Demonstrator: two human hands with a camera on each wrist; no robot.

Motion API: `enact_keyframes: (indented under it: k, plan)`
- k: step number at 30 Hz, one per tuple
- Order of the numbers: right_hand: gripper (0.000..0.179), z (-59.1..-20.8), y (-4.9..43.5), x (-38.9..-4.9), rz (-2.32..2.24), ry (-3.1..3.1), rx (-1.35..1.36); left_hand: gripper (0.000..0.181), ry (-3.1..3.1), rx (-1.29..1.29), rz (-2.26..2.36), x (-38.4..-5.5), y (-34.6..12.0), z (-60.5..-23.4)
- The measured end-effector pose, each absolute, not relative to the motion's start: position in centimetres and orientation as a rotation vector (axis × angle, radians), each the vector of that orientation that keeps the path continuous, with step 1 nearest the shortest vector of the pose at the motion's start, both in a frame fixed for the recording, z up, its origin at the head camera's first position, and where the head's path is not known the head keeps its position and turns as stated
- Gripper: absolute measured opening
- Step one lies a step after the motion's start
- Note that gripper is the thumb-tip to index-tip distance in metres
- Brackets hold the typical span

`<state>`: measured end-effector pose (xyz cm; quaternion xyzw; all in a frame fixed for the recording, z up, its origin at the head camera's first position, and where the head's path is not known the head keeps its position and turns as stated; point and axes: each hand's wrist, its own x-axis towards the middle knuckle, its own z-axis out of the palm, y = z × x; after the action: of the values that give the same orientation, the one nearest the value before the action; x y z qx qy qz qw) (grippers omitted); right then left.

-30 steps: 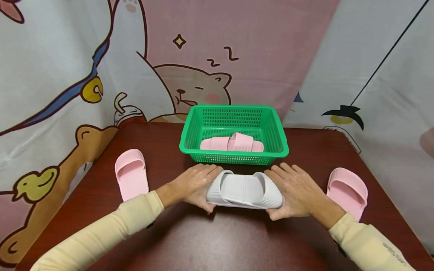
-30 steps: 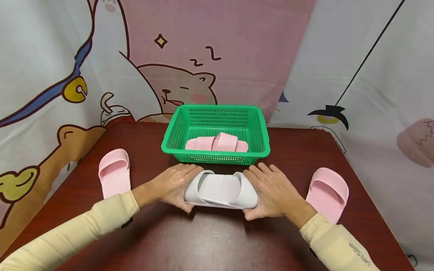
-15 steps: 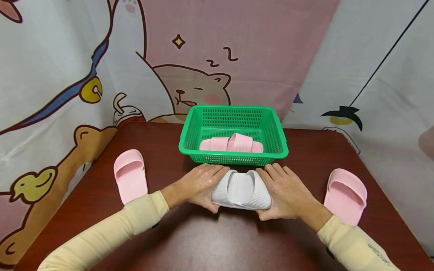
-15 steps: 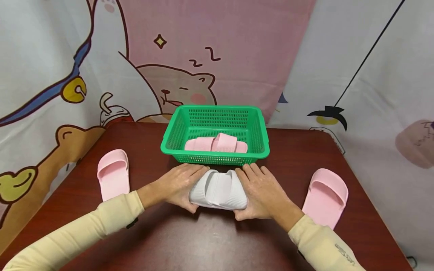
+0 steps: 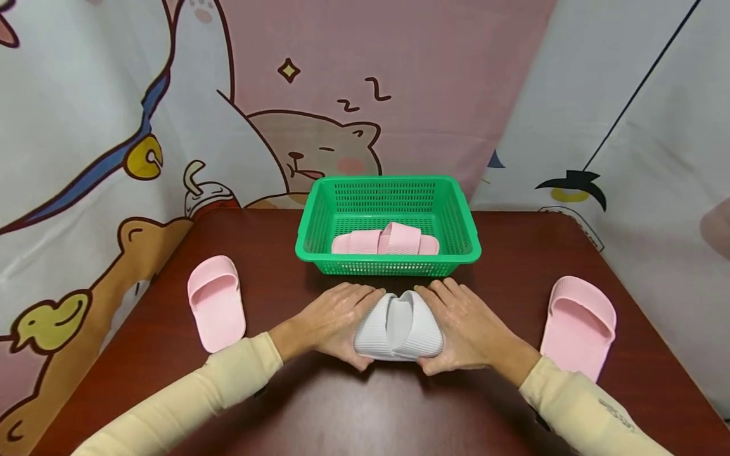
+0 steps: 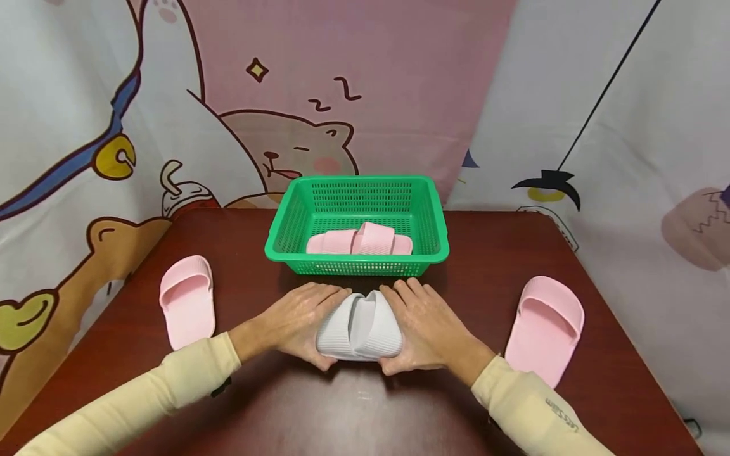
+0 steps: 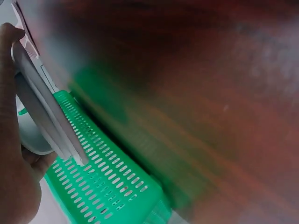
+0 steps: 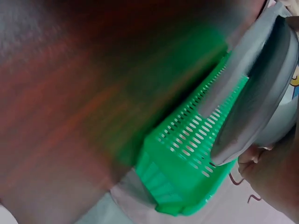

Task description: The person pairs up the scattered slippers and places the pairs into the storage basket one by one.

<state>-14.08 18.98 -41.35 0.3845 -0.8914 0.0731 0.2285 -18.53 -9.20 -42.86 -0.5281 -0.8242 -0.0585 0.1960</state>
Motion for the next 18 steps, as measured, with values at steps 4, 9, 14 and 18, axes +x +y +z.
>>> enact_keyframes:
  k: [4, 9, 14, 18]
  plan:
    - [0.114, -41.99, 18.80, -13.89, 0.270, -2.452, 1.054, 0.115, -2.297, -1.466, -0.173, -18.15, -9.30, -42.99]
    - [0.118, -42.41, 18.57, -13.73, 0.357, -2.453, 1.045, 0.112, -2.264, -1.480, -0.190, -17.90, -8.92, -42.79]
    - [0.121, -42.34, 18.30, -13.71, 0.368, -2.467, 1.034, 0.111, -2.248, -1.498, -0.181, -17.97, -8.66, -42.52]
    - [0.124, -42.33, 18.11, -13.55, 0.399, -2.477, 1.026, 0.114, -2.245, -1.511, -0.155, -17.93, -8.52, -42.32]
